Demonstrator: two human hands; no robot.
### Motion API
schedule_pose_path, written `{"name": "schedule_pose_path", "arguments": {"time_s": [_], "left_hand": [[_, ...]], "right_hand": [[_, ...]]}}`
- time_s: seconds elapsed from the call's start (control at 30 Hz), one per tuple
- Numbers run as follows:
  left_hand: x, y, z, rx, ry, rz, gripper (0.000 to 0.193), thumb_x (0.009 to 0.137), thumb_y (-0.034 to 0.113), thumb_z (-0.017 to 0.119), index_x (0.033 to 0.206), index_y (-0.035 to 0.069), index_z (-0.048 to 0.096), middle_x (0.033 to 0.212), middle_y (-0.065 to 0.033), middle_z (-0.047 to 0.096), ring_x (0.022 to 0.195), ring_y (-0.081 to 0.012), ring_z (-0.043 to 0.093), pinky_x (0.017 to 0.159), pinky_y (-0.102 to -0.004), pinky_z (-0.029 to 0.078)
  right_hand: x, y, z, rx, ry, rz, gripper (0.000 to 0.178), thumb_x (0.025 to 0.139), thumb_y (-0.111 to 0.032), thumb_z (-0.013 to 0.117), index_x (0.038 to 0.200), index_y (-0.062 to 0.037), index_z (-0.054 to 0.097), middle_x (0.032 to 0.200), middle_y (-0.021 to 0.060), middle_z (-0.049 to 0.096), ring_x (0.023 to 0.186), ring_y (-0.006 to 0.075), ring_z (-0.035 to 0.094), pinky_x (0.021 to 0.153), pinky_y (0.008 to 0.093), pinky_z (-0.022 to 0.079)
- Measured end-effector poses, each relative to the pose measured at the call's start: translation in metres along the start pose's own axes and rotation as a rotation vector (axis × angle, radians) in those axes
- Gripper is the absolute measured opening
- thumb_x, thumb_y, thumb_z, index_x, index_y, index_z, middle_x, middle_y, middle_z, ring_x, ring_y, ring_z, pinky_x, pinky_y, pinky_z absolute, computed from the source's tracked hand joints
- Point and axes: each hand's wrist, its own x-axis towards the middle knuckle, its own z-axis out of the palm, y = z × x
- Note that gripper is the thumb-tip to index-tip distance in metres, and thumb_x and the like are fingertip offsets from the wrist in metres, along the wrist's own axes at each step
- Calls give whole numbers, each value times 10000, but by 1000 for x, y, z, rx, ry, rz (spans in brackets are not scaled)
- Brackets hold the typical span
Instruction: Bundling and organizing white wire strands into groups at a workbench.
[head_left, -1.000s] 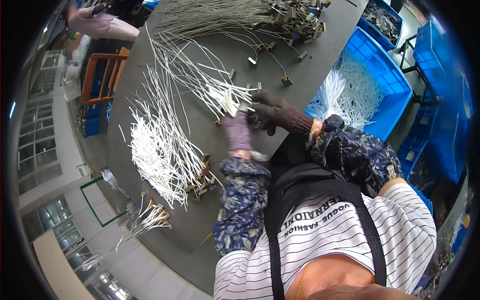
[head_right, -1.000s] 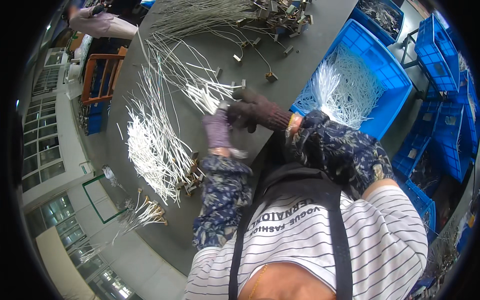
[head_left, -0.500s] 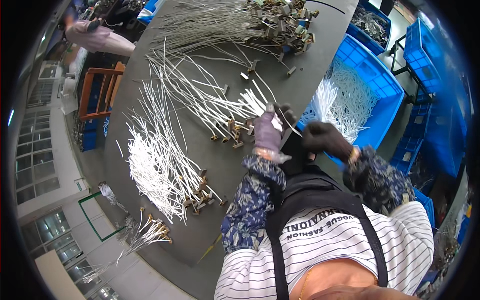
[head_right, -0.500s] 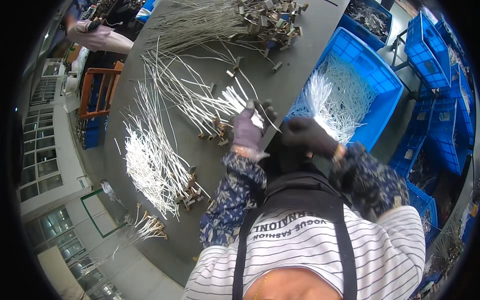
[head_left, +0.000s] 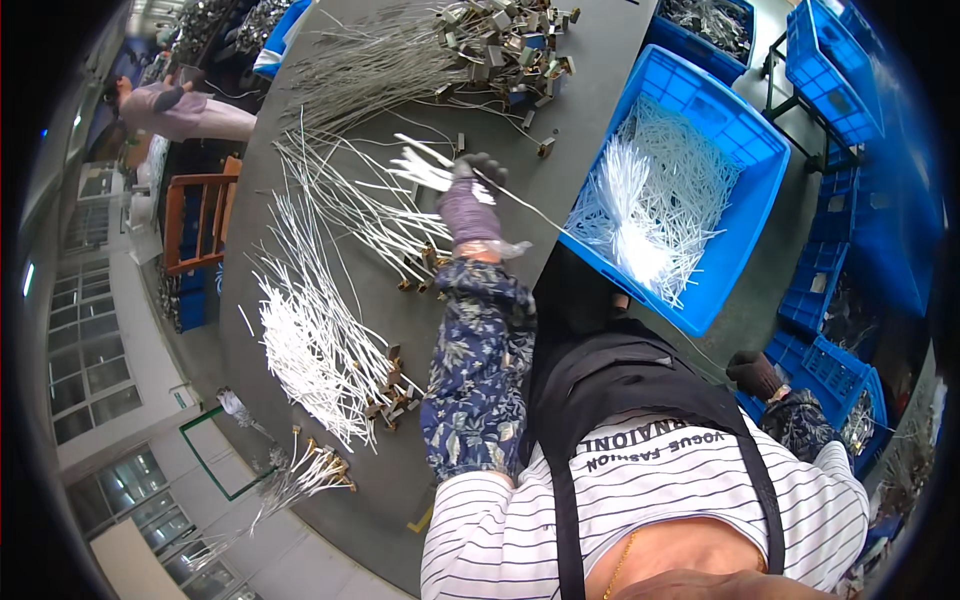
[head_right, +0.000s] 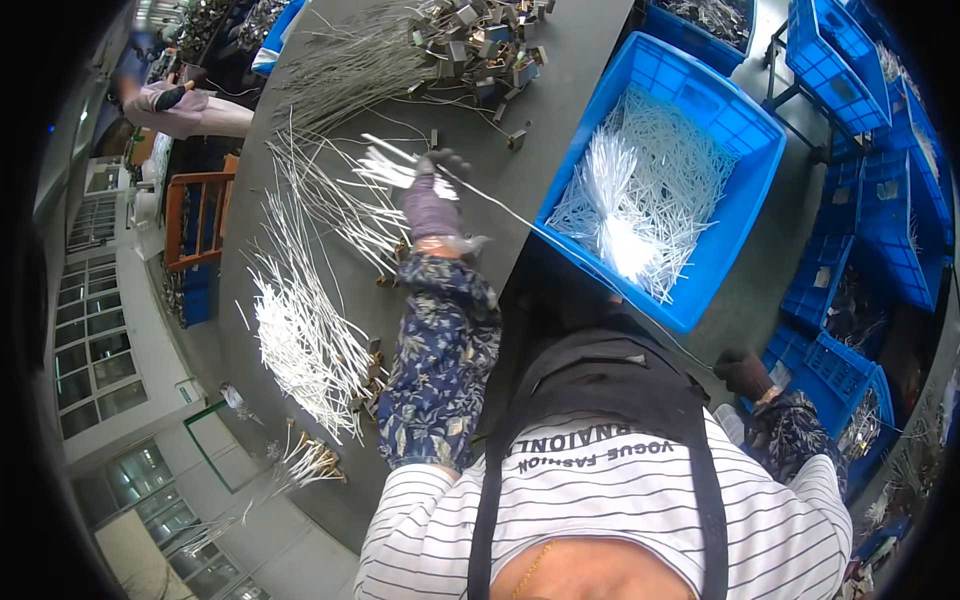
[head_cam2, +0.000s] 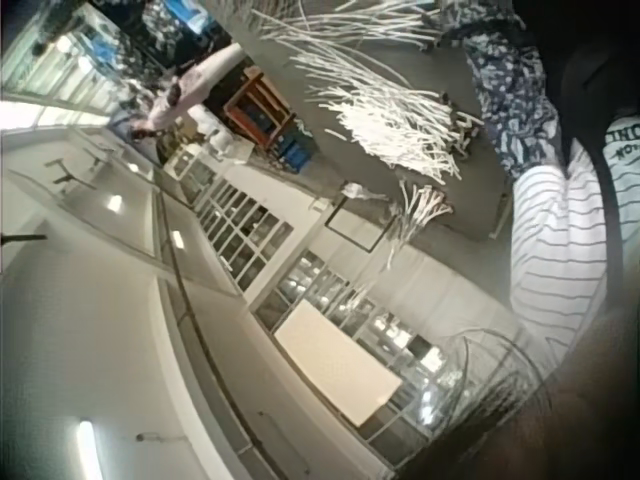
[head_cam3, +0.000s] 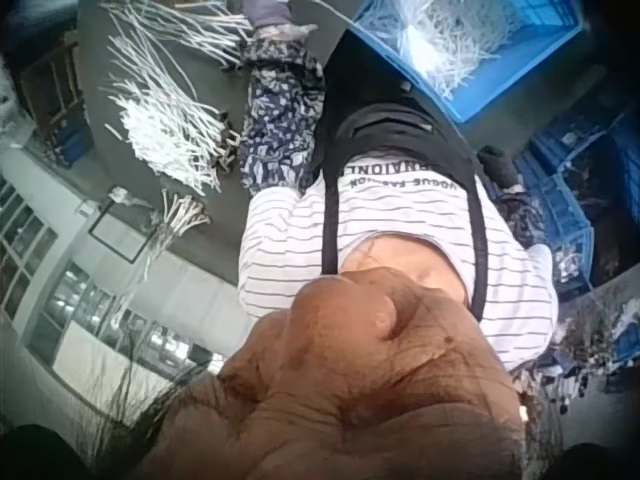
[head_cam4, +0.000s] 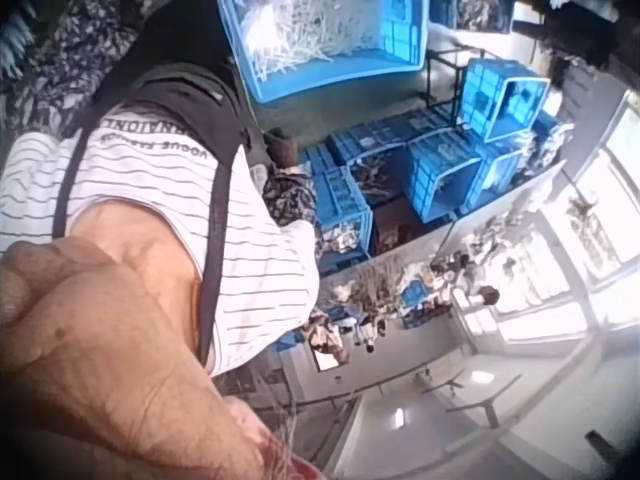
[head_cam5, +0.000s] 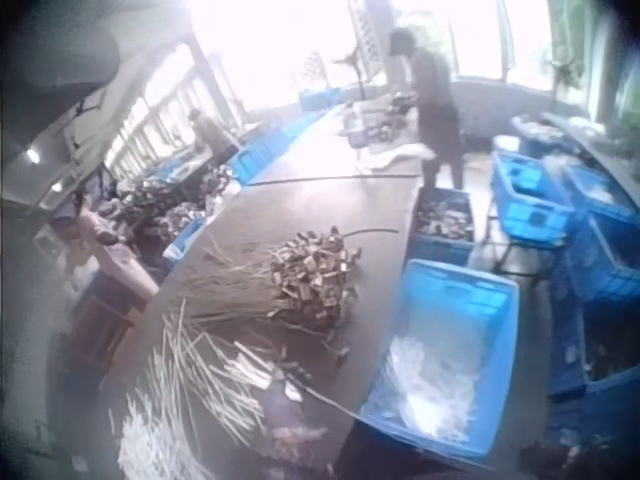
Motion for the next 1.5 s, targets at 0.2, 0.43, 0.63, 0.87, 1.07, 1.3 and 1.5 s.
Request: {"name": "schedule_pose_path", "arguments": {"time_s": [0.2,0.43,0.63,0.87,1.07,1.3,1.5], "left_hand": [[-5,57,14,117,123,105,277,929,293,574,1026,34,550,897,-119,651,716,-224,639,637,-365,589],[-57,50,42,239,70,10,258,917,286,594,971,34,590,882,-96,654,709,-178,633,633,-282,561],[-81,-57,-49,1069,-386,221,246,915,241,582,1063,45,596,906,-67,627,817,-154,598,695,-304,501],[-64,74,-56,370,213,196,288,829,306,682,873,30,610,752,-25,608,636,-159,599,480,-282,482],[-76,30,-81,717,172,127,296,794,179,730,993,-11,619,704,-7,594,642,-120,511,615,-304,454],[-52,117,-138,619,156,-65,254,873,279,630,916,29,631,616,-1,566,444,-72,471,355,-247,359],[-59,83,-85,92,126,-90,421,882,317,631,1105,-11,486,925,-142,619,760,-214,626,607,-321,549]], "right_hand": [[13,-13,5,57,-19,7,129,760,-155,638,803,-35,649,608,33,541,502,118,492,453,285,378],[12,-19,3,39,-64,-89,133,757,-157,645,820,-40,651,629,37,552,516,117,496,471,285,385],[21,-95,33,209,-258,-173,164,761,-160,662,874,-42,646,660,25,559,551,112,492,507,266,392],[51,-198,84,-30,-288,-832,223,838,-216,625,961,-30,628,649,19,562,596,101,530,521,262,404],[11,-382,186,-171,-459,-810,604,836,-315,655,1335,-72,417,1138,124,575,908,181,586,747,301,495],[99,-496,212,-549,349,-1163,531,796,-332,646,1238,-68,516,1182,215,550,996,356,584,841,428,482],[136,-478,184,-319,78,-972,245,669,-132,663,887,-27,622,763,135,614,669,231,575,628,372,482]]}}
